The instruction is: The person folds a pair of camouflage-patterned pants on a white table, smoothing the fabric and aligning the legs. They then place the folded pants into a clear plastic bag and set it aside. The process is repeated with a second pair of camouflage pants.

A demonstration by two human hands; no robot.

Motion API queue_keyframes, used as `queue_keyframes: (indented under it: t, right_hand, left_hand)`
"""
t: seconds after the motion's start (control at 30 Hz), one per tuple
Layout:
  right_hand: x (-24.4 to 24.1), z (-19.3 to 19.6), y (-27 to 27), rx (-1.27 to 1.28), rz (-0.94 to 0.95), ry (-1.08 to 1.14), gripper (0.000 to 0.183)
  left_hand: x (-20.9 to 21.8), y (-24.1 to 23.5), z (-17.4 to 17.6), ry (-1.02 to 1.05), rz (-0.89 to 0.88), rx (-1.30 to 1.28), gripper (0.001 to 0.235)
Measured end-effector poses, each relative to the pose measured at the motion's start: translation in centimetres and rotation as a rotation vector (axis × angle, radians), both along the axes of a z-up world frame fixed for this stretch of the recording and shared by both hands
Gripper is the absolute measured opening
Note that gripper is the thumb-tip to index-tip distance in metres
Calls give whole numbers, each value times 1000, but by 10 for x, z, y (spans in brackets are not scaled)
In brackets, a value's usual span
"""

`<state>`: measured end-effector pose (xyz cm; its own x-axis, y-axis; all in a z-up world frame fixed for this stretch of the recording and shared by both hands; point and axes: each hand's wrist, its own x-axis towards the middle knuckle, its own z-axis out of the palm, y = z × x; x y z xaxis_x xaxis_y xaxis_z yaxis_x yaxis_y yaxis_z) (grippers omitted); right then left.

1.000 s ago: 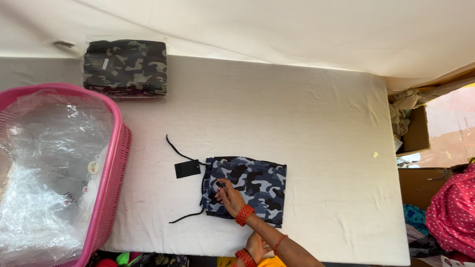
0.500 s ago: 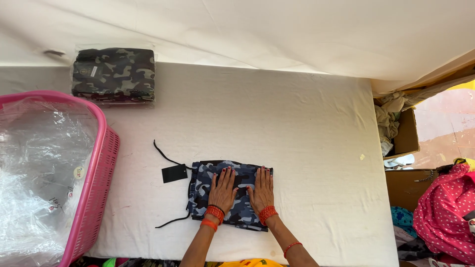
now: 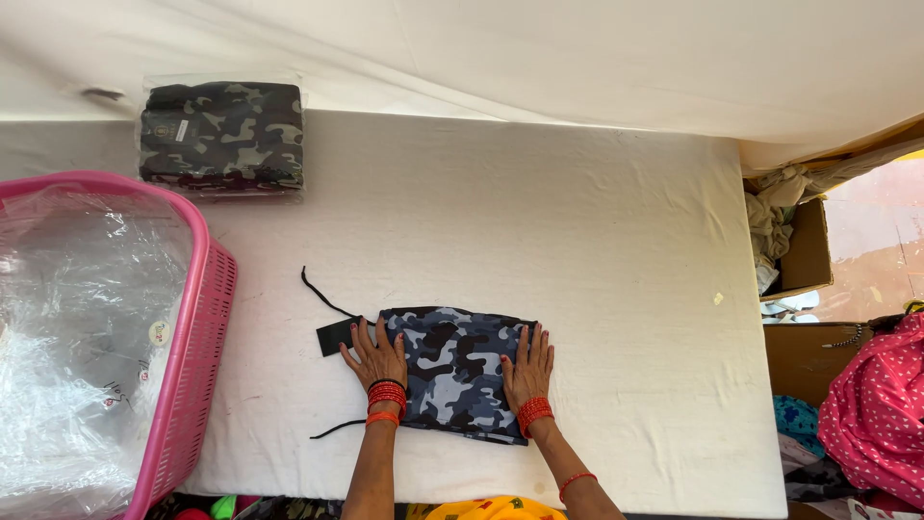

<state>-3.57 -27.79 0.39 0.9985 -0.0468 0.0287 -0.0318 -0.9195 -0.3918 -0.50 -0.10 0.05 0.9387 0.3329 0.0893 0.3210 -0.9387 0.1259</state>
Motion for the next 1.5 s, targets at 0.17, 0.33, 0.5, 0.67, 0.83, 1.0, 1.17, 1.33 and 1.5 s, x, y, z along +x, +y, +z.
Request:
queue_keyframes:
  t: [0.17, 0.33, 0.5, 0.67, 0.83, 1.0, 1.17, 1.33, 1.5]
  right_hand:
    - [-28, 5, -3, 99, 14, 15, 76]
    - [-31, 3, -2, 93, 2, 11, 72]
    - [-31, 4, 0, 11, 20, 51, 71]
    - [-31, 12, 4, -27, 20, 87, 70]
    - [-36, 31, 29, -259, 26, 21, 76]
    - [-47, 22, 52, -205, 248, -16, 80]
    - [-75, 13, 8, -220, 287, -5, 78]
    - [-100, 1, -31, -204, 150, 54, 76]
    - [-81, 15, -8, 73, -150, 181, 79]
  left_hand:
    - [-15, -6, 12, 27, 70, -139, 42]
    - [-12, -10, 30, 90, 130, -92, 35]
    - [-15, 5, 25, 162, 157, -349, 37]
    - [-17, 4, 31, 310, 170, -333, 38]
    - [-29, -7, 13, -240, -288, -207, 48]
    - [-39, -29, 59, 236, -474, -82, 66]
    - [-53, -7, 68, 447, -290, 10, 61]
    - [-77, 30, -5, -35, -287, -206, 59]
    - [-44, 17, 45, 186, 114, -590, 69]
